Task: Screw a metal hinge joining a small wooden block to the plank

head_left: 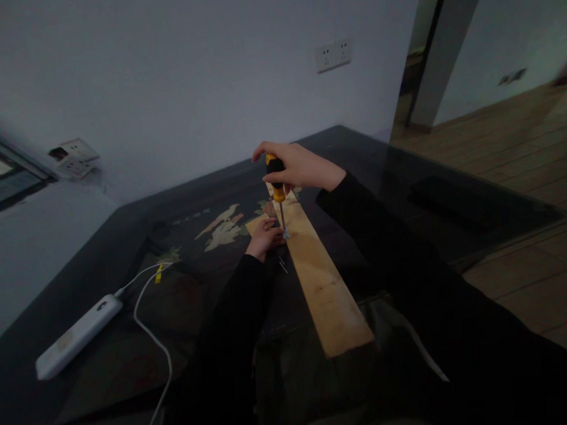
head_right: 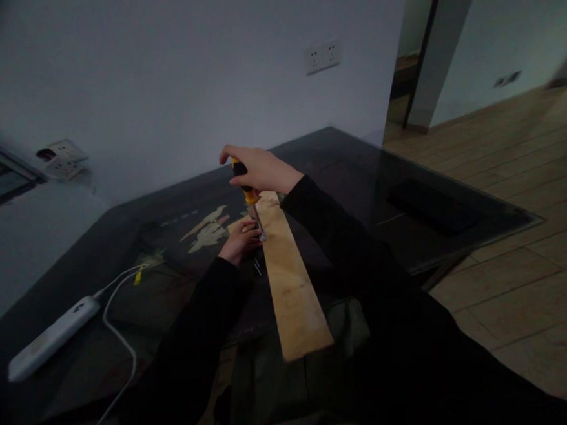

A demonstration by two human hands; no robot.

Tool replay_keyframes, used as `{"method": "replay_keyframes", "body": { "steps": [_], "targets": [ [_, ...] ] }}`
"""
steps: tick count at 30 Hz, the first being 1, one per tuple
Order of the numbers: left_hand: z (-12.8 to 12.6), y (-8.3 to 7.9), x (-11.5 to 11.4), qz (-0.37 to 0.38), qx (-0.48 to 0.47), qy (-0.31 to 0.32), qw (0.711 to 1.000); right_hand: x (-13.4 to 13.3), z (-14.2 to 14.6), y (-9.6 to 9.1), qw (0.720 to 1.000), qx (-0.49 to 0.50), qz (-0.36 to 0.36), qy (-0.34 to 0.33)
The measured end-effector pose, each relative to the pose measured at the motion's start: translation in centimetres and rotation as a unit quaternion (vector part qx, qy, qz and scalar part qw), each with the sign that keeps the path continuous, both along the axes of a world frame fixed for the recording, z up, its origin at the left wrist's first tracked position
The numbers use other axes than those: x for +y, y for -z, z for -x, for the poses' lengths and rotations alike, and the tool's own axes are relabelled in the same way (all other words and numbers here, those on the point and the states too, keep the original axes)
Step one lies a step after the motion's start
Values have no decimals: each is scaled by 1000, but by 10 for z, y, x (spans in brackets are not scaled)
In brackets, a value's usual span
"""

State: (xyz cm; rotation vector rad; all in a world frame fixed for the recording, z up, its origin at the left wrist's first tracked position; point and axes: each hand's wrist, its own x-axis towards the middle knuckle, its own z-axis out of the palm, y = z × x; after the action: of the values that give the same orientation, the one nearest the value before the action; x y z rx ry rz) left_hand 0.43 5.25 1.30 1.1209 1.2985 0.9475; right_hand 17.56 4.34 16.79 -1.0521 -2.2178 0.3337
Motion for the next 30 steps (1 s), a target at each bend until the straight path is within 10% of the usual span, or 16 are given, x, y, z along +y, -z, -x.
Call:
{"method": "replay_keyframes", "body": {
  "steps": [20,30],
  "targets": [
    [-2,1,1,3,-8,-15,1000,8,-19,-4,978,176,-19,109],
    [3,7,4,-16,-10,1,1000,20,-81,94,800,544,247,57]
  ]
}}
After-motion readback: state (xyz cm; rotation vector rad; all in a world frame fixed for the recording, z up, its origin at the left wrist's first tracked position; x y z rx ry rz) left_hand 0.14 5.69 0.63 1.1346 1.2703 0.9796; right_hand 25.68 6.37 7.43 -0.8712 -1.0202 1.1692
